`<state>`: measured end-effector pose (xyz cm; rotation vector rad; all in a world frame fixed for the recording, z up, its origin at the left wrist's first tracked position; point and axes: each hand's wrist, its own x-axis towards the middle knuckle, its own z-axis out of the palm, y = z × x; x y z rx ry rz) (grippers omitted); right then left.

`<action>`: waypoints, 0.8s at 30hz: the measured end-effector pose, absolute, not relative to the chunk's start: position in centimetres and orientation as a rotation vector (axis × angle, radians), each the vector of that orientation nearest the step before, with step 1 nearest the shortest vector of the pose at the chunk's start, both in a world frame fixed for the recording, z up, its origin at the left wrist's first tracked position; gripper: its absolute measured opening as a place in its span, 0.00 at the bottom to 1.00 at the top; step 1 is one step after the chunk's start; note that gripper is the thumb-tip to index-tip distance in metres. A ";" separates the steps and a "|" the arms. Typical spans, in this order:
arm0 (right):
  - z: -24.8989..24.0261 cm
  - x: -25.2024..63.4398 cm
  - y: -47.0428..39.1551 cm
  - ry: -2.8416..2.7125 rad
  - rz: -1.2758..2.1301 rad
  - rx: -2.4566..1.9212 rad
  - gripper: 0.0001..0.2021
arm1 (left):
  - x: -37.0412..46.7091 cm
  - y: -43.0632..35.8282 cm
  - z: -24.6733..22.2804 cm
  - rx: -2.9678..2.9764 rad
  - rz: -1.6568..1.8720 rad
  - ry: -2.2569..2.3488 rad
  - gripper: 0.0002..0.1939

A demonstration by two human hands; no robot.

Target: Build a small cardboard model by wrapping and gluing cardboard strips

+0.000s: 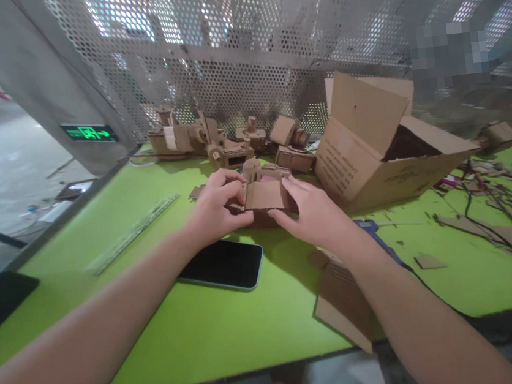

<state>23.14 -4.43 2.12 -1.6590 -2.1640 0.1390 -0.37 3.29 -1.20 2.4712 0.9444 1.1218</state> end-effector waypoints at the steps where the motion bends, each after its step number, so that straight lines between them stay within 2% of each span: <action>1: 2.2 22.6 -4.7 -2.174 0.080 -1.682 0.37 | -0.4 3.3 -1.2 2.478 1.128 0.943 0.12; 6: 2.5 20.7 -5.4 -2.187 -0.071 -1.786 0.31 | -0.3 3.3 -1.1 2.492 1.130 0.922 0.11; 17: 2.9 20.4 -5.4 -2.126 -0.076 -2.003 0.15 | -0.1 3.2 -1.3 2.492 1.150 0.961 0.13; 24: 3.3 20.2 -5.6 -2.154 -0.095 -2.040 0.19 | 0.1 3.1 -1.1 2.492 1.149 0.964 0.11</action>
